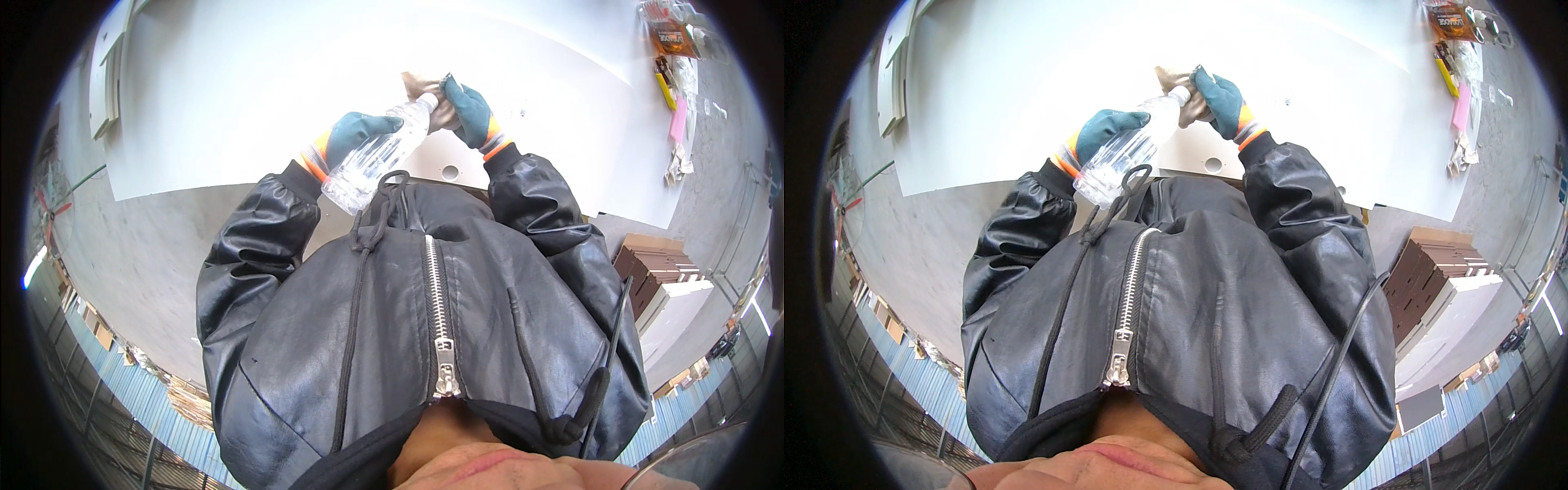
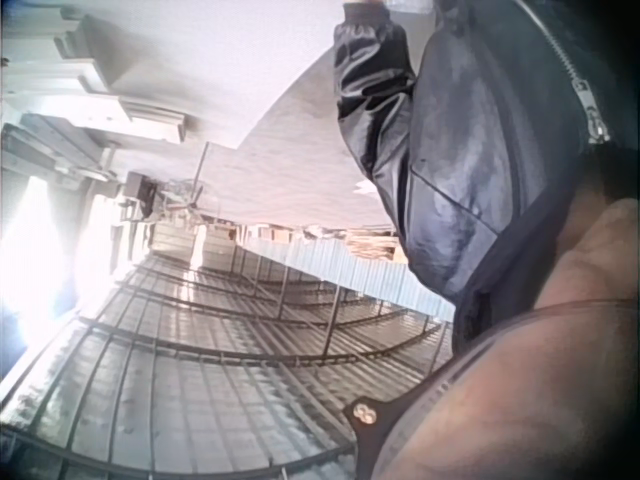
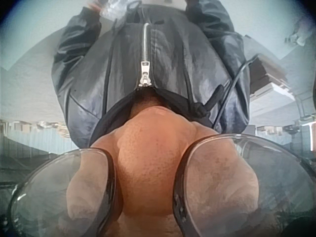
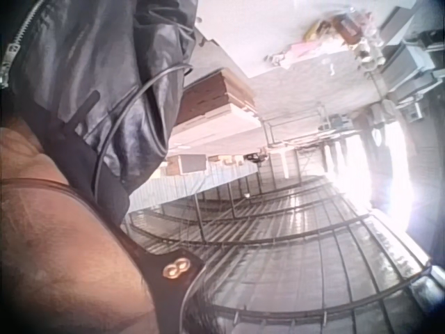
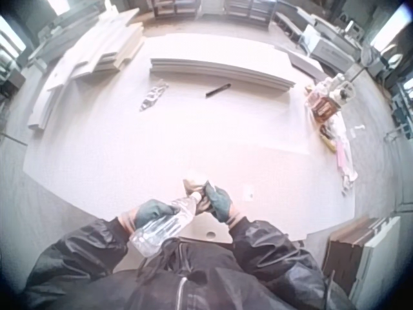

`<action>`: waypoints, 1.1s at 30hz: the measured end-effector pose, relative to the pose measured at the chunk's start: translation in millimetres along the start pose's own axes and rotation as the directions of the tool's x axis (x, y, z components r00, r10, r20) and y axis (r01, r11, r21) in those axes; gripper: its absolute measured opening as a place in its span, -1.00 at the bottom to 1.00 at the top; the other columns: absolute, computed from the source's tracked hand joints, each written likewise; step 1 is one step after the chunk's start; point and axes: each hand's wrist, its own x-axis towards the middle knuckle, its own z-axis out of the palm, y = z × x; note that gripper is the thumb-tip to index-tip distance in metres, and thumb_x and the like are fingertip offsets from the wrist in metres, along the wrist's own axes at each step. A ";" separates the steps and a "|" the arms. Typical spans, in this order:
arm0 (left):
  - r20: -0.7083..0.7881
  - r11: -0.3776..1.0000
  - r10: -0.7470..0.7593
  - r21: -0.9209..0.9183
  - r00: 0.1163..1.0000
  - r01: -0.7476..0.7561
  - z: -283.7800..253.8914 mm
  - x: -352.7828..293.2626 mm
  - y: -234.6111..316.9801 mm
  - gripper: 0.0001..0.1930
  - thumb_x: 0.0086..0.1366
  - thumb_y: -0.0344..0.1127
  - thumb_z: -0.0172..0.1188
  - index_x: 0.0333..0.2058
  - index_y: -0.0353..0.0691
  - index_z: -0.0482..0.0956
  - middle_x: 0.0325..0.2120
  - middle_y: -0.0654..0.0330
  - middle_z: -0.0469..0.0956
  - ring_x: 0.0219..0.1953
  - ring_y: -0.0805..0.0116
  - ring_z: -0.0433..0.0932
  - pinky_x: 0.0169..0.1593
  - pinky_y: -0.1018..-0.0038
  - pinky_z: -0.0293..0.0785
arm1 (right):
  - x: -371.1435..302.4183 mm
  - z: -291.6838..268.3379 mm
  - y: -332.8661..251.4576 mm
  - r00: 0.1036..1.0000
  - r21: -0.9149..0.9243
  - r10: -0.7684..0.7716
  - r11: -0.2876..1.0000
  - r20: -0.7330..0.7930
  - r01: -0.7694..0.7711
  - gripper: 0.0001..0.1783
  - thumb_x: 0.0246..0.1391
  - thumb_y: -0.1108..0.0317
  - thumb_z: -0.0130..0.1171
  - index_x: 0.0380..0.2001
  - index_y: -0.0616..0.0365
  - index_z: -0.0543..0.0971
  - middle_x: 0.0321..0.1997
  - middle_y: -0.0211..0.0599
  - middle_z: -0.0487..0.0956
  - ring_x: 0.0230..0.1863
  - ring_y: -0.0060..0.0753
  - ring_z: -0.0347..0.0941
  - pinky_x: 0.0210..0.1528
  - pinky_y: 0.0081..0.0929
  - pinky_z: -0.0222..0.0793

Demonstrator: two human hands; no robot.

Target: The person wipes a large white panel on a workbench using a cloth and a liquid from a plastic bottle. They repeatedly wipe both sides of the panel, flip it over, and continue cleaning the surface.

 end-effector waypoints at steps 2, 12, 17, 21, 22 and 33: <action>-0.008 0.999 0.000 0.047 1.000 0.001 1.7 -3.3 2.9 -0.75 0.44 -0.44 0.10 0.02 -0.33 0.61 -0.24 0.19 0.69 -0.30 0.51 0.68 -0.20 0.60 0.65 | 0.8 3.7 2.8 0.999 0.036 -0.036 0.999 -0.005 0.036 -0.35 0.42 -0.16 -0.07 0.06 0.30 0.53 -0.23 -0.15 0.66 -0.23 -0.36 0.64 -0.18 -0.52 0.60; -0.145 0.936 0.101 0.349 0.984 -0.044 8.5 1.1 4.4 -0.46 0.25 -0.16 0.42 0.10 -0.39 0.54 -0.12 0.15 0.65 -0.10 0.45 0.59 0.02 0.47 0.53 | 15.2 -6.8 9.3 0.995 0.227 -0.048 0.973 0.089 0.027 -0.37 0.45 -0.12 -0.10 0.11 0.32 0.49 -0.10 -0.19 0.61 -0.12 -0.38 0.62 -0.12 -0.47 0.64; -0.318 0.611 0.549 0.784 0.773 -0.112 -23.0 7.2 -0.8 -0.32 0.19 -0.10 0.48 0.14 -0.42 0.46 -0.04 0.07 0.61 -0.02 0.35 0.58 0.09 0.42 0.54 | 20.0 -10.5 -1.2 0.996 0.308 -0.063 0.948 -0.063 0.079 -0.36 0.43 -0.13 -0.05 0.13 0.31 0.47 -0.09 -0.22 0.59 -0.12 -0.42 0.60 -0.11 -0.48 0.64; -0.373 0.602 0.764 0.706 0.527 -0.373 -68.6 16.5 -5.8 -0.33 0.11 -0.34 0.54 0.14 -0.37 0.39 -0.07 0.09 0.60 -0.05 0.30 0.63 0.04 0.38 0.60 | 24.9 -34.1 -35.8 0.968 0.018 -0.108 0.993 -0.227 0.115 -0.37 0.37 -0.17 0.03 0.05 0.28 0.52 -0.14 -0.24 0.59 -0.19 -0.43 0.59 -0.18 -0.51 0.61; -0.363 0.532 0.818 0.772 0.447 -0.347 -79.8 22.8 -5.0 -0.34 0.10 -0.35 0.55 0.12 -0.36 0.40 -0.07 0.10 0.60 -0.06 0.29 0.63 0.04 0.38 0.61 | 29.5 -35.4 -47.4 0.940 -0.076 -0.178 0.984 -0.290 0.163 -0.39 0.35 -0.17 0.06 0.01 0.24 0.54 -0.19 -0.27 0.60 -0.23 -0.45 0.58 -0.21 -0.49 0.58; -0.524 0.496 0.851 0.799 0.010 -0.339 -123.0 61.4 -24.0 -0.21 0.01 -0.18 0.62 0.12 -0.36 0.36 0.03 0.02 0.49 0.08 0.15 0.52 0.19 0.27 0.45 | 88.0 -17.1 4.5 0.705 -0.918 -0.655 -0.396 0.274 -0.011 -0.24 0.04 -0.03 0.32 0.29 -0.03 0.42 0.39 -0.13 0.36 0.41 0.04 0.24 0.43 0.15 0.09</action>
